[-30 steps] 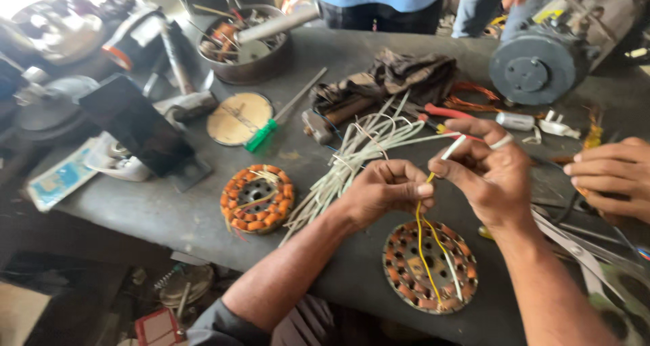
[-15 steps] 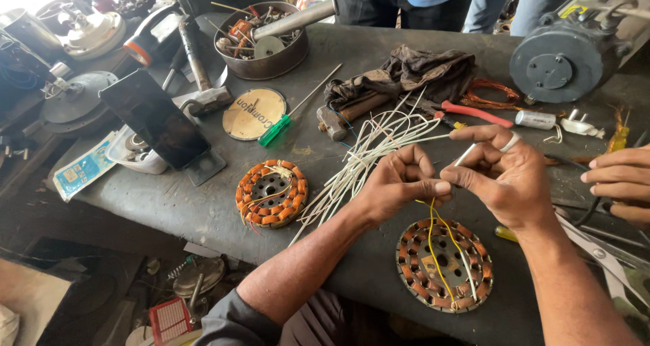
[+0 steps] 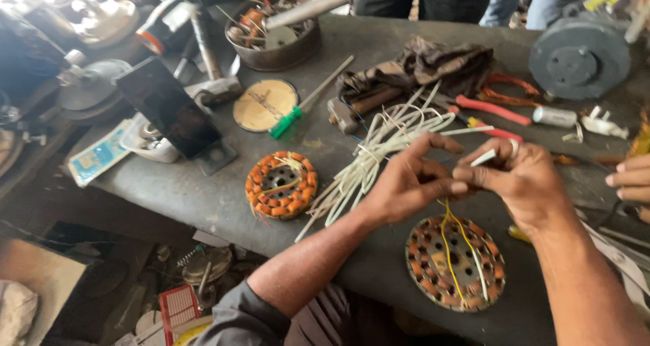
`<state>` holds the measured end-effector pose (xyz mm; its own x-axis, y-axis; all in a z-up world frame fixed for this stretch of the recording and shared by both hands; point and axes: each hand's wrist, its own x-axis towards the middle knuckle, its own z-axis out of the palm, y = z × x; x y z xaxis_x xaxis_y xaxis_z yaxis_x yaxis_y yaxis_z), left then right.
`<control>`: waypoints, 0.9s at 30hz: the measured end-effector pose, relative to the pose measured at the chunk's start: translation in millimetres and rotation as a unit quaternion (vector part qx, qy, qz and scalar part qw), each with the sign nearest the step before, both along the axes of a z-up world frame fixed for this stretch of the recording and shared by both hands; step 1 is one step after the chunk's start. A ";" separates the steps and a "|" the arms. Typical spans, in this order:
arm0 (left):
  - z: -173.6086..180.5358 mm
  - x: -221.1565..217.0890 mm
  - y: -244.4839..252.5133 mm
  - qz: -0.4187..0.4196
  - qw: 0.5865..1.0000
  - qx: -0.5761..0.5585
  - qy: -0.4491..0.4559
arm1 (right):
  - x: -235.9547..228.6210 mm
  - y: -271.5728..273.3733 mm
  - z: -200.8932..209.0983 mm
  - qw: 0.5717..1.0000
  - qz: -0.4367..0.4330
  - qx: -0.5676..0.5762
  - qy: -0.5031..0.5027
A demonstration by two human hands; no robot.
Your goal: The person sits on the floor and works on a motor stator, inserting and arranging insulated wires into the slots. They use scissors to cut the wires and a small tool to push the wires into place.
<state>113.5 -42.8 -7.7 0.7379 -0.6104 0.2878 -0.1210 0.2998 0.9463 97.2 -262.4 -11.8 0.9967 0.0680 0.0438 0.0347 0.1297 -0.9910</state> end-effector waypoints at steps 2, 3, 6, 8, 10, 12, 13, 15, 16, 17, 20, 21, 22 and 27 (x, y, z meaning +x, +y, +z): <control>5.4 -1.8 -0.3 0.014 1.000 0.019 -0.020 | 3.2 0.3 -0.2 1.000 0.007 -0.017 0.002; 8.3 -4.7 -1.1 0.020 0.999 0.029 -0.020 | 3.5 -1.7 1.9 1.000 0.015 -0.023 0.008; 16.0 -3.2 2.6 0.032 0.998 0.056 -0.018 | 7.9 -1.1 4.3 0.999 0.032 -0.027 0.013; 16.9 -3.7 3.3 0.031 0.997 0.067 -0.013 | 3.7 -3.1 3.8 0.999 0.025 -0.021 0.030; 17.6 -1.1 3.9 0.026 0.997 0.074 -0.015 | 4.0 -2.7 3.8 0.998 0.003 -0.010 0.056; 17.5 -0.6 5.0 0.023 0.998 0.065 -0.008 | 4.4 -3.8 5.7 0.999 0.021 -0.013 0.045; 17.1 -0.9 4.6 0.022 0.998 0.061 -0.004 | 4.1 -4.7 6.9 0.999 0.030 -0.015 0.040; 15.7 -1.7 4.1 0.021 0.999 0.044 0.004 | 3.9 -2.9 7.6 0.999 0.041 -0.018 0.017; 14.7 -3.1 3.9 0.022 0.999 0.036 0.009 | 2.0 -1.8 8.0 0.999 0.046 -0.019 0.005; 14.1 -3.9 4.4 0.024 0.999 0.039 -0.003 | 1.3 -0.6 9.0 0.998 0.044 -0.033 0.012; 14.4 -4.9 4.7 0.025 0.999 0.042 -0.016 | 0.6 2.0 16.0 0.997 0.038 -0.068 0.018; 14.9 -4.8 5.3 0.021 0.999 0.039 -0.005 | -0.3 3.9 18.0 0.996 0.038 -0.076 0.010; 15.7 -4.2 5.7 0.018 0.999 0.037 0.006 | -0.1 5.6 20.0 0.996 0.037 -0.083 0.002; 16.9 0.6 0.1 0.019 0.998 0.064 -0.005 | -1.3 3.1 22.0 0.996 0.025 -0.086 -0.015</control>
<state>114.1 -42.7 9.2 0.7584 -0.6147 0.2165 -0.1399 0.1709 0.9753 95.8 -259.3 10.2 0.9902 0.1275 0.0574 0.0629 -0.0403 -0.9972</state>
